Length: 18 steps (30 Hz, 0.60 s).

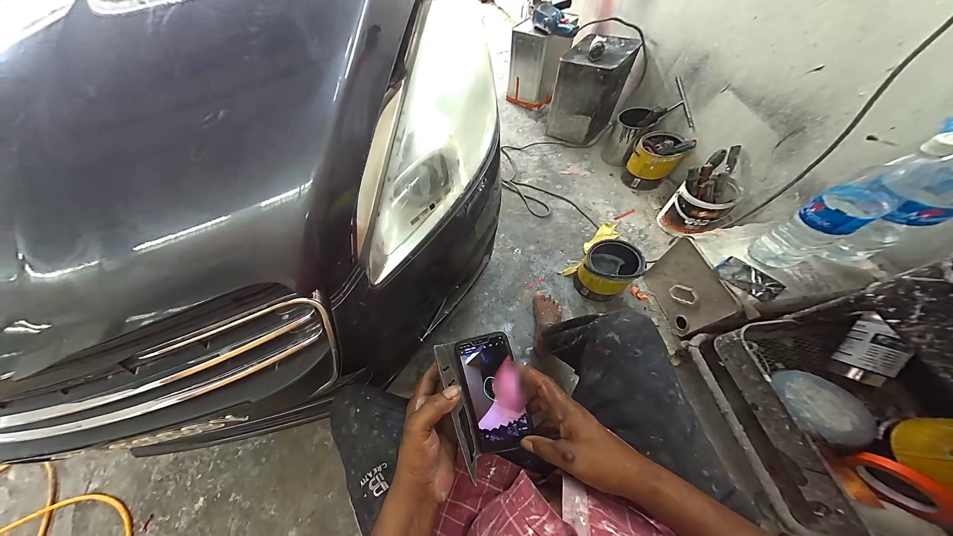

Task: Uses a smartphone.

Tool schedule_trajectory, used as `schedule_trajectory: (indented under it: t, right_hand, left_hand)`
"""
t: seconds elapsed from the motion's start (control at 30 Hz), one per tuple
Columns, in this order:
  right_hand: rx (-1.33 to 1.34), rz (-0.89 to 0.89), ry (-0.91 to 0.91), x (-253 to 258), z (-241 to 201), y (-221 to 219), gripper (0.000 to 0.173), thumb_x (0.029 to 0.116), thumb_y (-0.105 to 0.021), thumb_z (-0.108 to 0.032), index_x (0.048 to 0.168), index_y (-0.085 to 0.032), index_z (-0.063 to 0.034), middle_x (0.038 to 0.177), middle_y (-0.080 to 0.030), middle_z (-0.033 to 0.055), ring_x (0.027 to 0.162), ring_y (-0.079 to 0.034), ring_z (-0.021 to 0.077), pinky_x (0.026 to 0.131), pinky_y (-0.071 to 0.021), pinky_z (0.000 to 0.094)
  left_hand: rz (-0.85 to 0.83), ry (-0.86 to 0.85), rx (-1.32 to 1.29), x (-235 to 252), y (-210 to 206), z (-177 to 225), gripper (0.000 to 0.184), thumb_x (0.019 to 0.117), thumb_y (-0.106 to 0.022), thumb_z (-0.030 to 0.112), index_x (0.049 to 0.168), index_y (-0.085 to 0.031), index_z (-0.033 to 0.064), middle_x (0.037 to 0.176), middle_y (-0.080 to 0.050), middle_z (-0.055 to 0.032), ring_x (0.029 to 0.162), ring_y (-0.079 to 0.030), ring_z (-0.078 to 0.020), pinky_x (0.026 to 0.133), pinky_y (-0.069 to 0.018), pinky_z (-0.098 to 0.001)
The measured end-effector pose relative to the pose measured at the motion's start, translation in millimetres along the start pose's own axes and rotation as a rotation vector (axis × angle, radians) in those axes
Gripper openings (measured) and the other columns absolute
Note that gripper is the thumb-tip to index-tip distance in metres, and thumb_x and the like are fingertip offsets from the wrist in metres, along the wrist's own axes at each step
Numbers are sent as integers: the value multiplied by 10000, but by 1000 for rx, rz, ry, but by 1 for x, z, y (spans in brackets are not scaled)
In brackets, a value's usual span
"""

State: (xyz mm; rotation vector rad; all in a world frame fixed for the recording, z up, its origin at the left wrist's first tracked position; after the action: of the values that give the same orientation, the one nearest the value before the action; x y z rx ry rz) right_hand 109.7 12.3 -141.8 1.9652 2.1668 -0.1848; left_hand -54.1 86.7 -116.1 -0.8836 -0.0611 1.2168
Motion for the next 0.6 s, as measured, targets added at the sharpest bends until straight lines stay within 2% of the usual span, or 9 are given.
schedule_trajectory:
  t: [0.6]
  right_hand:
    - [7, 11, -16, -1, 1, 0, 944, 831, -732, -79, 1616, -212, -151, 1396, -553, 74, 1123, -668, 164, 870, -624, 334]
  left_hand:
    - [-1, 6, -6, 0, 0, -2, 624, 831, -681, 118, 1420, -489, 39, 1138, -680, -223, 988, -717, -272, 861, -611, -426]
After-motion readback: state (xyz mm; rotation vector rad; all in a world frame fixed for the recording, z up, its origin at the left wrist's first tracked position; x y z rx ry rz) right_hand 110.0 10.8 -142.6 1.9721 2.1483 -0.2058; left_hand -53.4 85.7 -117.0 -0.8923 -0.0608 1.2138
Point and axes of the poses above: each hand's wrist, its own x-axis towards the middle knuckle, its own y-axis out of the back of the hand, z = x × y, the point moved 9 cm from there along x, towards the middle knuckle
